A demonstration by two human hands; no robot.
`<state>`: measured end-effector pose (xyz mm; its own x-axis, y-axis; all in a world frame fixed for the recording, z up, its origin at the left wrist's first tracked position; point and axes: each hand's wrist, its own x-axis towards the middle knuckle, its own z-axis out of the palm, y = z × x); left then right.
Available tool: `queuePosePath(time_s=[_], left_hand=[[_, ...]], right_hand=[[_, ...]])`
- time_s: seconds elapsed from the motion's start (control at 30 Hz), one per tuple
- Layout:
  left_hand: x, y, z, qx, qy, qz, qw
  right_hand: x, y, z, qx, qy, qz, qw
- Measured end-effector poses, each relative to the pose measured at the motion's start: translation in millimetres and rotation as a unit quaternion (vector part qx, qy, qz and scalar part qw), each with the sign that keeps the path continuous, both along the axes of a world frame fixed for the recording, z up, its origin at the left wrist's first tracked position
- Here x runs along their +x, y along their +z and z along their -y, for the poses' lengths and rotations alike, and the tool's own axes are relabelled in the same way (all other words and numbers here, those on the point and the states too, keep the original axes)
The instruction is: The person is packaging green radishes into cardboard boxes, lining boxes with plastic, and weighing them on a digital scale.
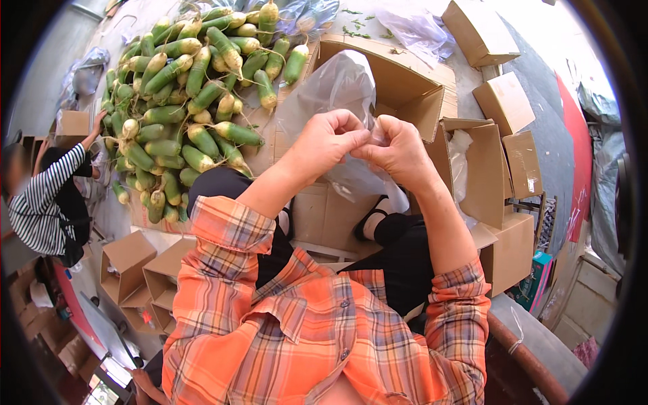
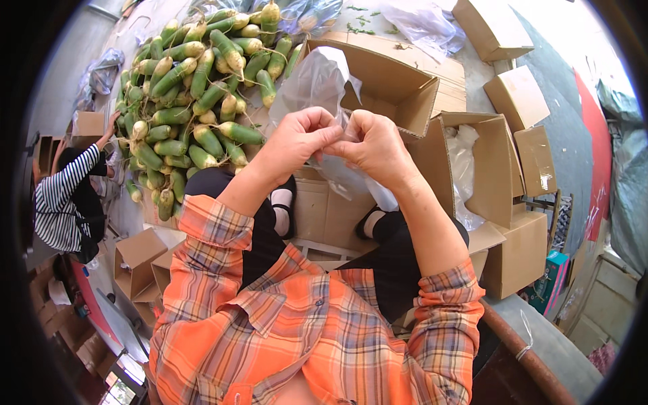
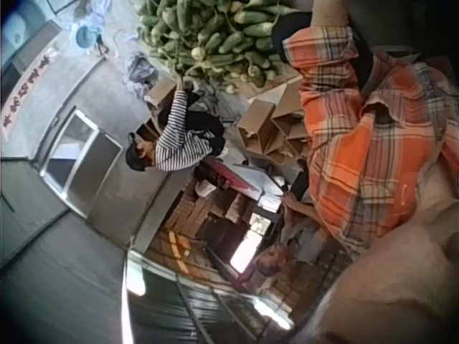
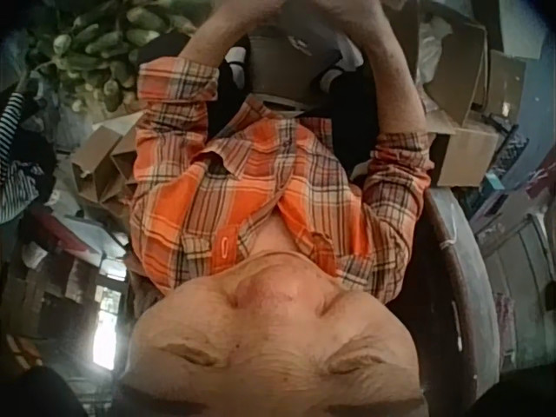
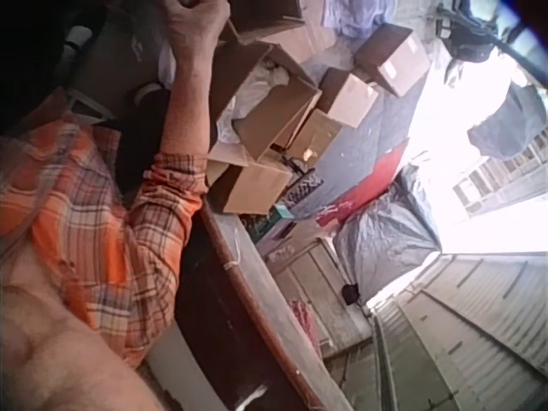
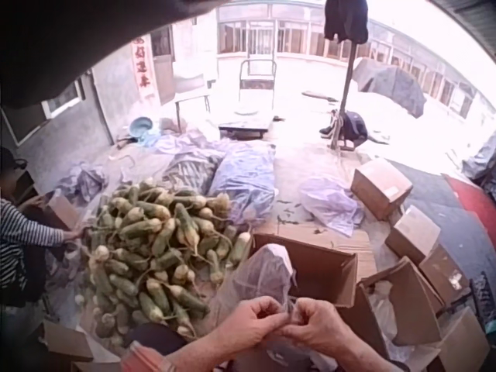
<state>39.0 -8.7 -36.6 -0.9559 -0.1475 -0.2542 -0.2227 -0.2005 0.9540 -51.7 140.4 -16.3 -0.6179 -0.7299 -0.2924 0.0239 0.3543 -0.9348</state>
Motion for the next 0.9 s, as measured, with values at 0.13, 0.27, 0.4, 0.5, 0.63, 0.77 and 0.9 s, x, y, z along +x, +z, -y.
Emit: queuePosePath(time_s=[0.13, 0.27, 0.4, 0.5, 0.63, 0.77, 0.9], left_hand=[[1.7, 4.3, 7.3, 0.119, 0.045, -0.014, 0.992], [1.7, 6.0, 6.4, 0.102, 0.037, -0.034, 0.993], [0.9, 4.8, 3.1, 0.128, 0.058, -0.080, 0.987], [-6.2, 7.2, 22.2, 0.273, 0.139, -0.155, 0.939], [-5.4, 5.0, 19.3, 0.269, 0.129, -0.106, 0.948], [-6.1, 2.8, 9.2, 0.255, 0.073, -0.090, 0.960], [-2.3, 13.9, 3.3, 0.252, 0.055, -0.085, 0.962]], right_hand=[[-8.3, 2.2, -6.3, -0.021, -0.029, 0.069, 0.997], [-15.1, -9.1, -13.0, -0.046, -0.051, 0.063, 0.996], [-11.0, -12.2, -5.4, -0.074, -0.009, 0.022, 0.997], [-16.3, 0.7, -7.3, -0.062, -0.082, 0.019, 0.995], [-24.1, -18.4, -10.9, -0.059, -0.083, -0.064, 0.993], [-19.3, -15.8, -6.8, -0.062, -0.034, -0.036, 0.997], [-7.9, -8.2, -4.2, -0.064, -0.018, 0.008, 0.998]])
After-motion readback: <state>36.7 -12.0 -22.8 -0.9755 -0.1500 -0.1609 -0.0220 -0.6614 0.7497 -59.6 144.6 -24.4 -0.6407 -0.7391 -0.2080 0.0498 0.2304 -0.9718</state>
